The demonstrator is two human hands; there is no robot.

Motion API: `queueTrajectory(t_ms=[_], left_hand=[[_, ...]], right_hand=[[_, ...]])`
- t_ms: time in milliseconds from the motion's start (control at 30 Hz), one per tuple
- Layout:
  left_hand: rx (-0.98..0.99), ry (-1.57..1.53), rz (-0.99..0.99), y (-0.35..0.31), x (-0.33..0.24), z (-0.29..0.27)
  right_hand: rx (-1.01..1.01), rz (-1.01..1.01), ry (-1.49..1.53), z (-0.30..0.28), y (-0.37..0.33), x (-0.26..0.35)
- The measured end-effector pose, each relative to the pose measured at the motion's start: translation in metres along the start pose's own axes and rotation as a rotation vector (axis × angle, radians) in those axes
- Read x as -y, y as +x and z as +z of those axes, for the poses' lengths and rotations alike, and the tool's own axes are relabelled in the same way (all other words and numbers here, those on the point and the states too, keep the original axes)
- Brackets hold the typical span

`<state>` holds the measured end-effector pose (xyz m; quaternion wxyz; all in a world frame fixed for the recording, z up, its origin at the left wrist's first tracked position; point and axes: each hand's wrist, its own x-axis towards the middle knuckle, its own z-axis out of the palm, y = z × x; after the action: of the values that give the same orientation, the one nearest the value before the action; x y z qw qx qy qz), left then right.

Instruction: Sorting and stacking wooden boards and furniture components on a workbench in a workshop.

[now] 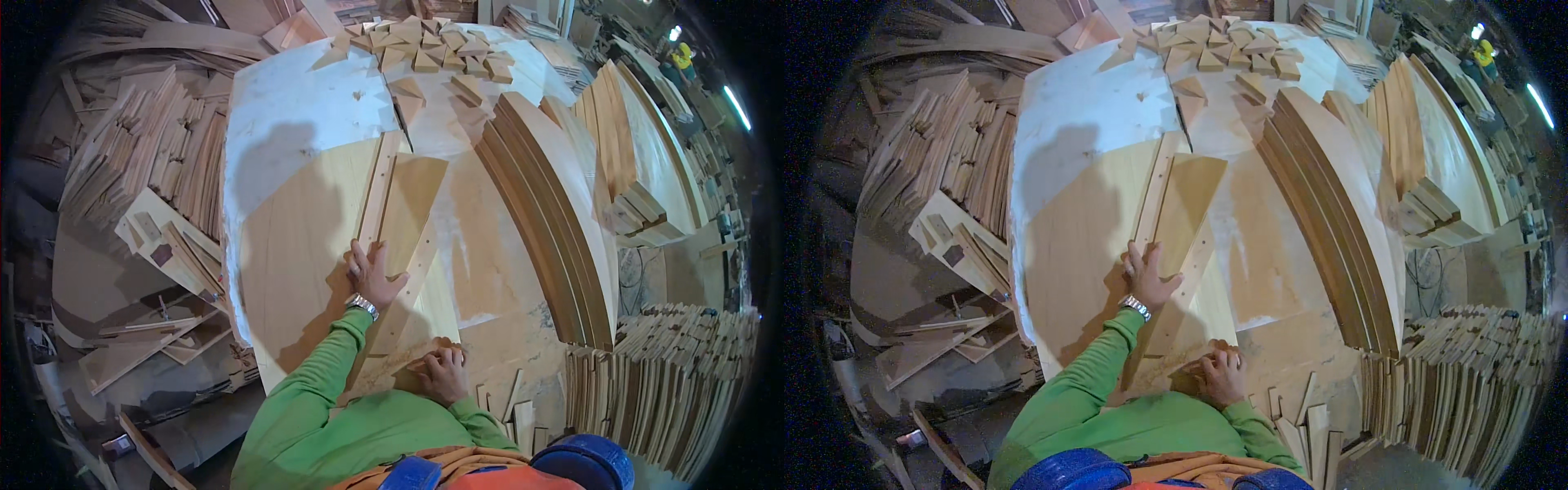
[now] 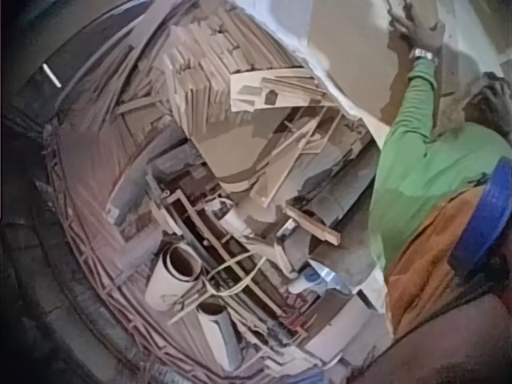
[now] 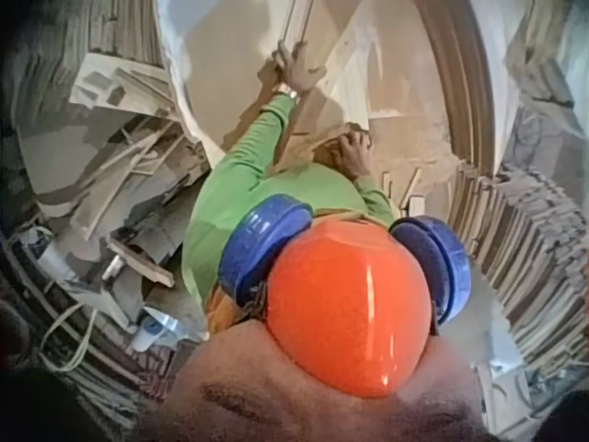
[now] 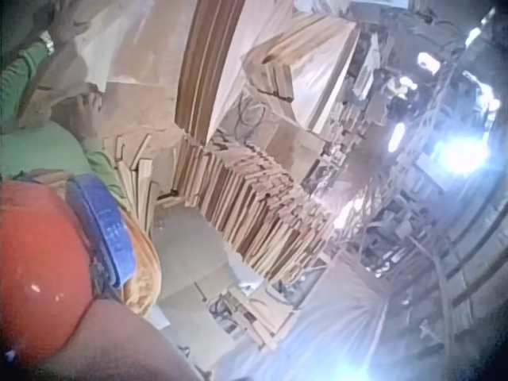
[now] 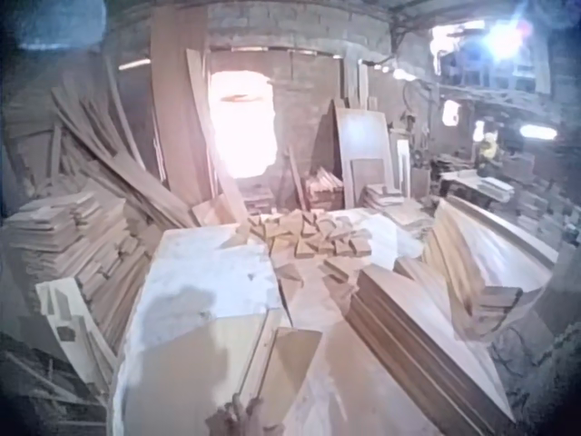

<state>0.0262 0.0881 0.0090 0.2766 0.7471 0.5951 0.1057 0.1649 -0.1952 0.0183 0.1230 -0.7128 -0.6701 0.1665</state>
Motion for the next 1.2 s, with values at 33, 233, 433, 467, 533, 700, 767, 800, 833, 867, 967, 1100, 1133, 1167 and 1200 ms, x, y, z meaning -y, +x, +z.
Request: queueTrajectory(t_ms=[33,233,433,467,533,700,767,800,833,867,967,1100,1133,1167,1200], left_hand=[[-0.006,0.008,-0.003,0.006,0.001,-0.001],[-0.054,0.018,0.015,0.050,0.009,-0.001],[-0.043,0.013,-0.009,0.084,0.008,-0.012],[-0.051,0.019,-0.007,0.088,0.008,-0.014],[-0.046,0.036,-0.006,0.091,0.008,-0.017],[-0.052,-0.002,0.013,0.098,0.006,-0.025],[-0.059,0.010,0.025,0.101,0.006,-0.027],[-0.059,0.006,0.018,0.104,0.007,-0.027],[-0.063,0.014,0.023,0.106,0.008,-0.028],[-0.066,0.021,0.027,0.108,0.009,-0.028],[-0.074,0.008,0.028,0.115,0.010,-0.027],[-0.068,-0.002,0.012,0.126,0.012,-0.026],[-0.070,-0.002,0.021,0.128,0.013,-0.027],[-0.073,-0.002,0.029,0.131,0.014,-0.027],[-0.069,-0.009,0.027,0.133,0.013,-0.029]], right_hand=[[-0.003,-0.001,0.013,-0.005,0.008,0.002],[-0.062,-0.051,-0.007,-0.012,0.050,0.001],[-0.076,-0.077,-0.063,-0.012,0.085,-0.002],[-0.079,-0.079,-0.074,-0.013,0.090,-0.002],[-0.077,-0.075,-0.063,-0.014,0.095,0.000],[-0.061,-0.097,-0.073,-0.013,0.106,-0.004],[-0.067,-0.102,-0.061,-0.013,0.110,-0.004],[-0.060,-0.106,-0.063,-0.012,0.112,-0.005],[-0.068,-0.113,-0.052,-0.012,0.115,-0.006],[-0.077,-0.121,-0.041,-0.011,0.117,-0.007],[-0.059,-0.125,-0.063,-0.014,0.125,-0.005],[-0.054,-0.131,-0.061,-0.017,0.136,-0.006],[-0.062,-0.144,-0.077,-0.016,0.138,-0.007],[-0.069,-0.158,-0.093,-0.015,0.141,-0.008],[-0.064,-0.156,-0.098,-0.013,0.143,-0.009]])
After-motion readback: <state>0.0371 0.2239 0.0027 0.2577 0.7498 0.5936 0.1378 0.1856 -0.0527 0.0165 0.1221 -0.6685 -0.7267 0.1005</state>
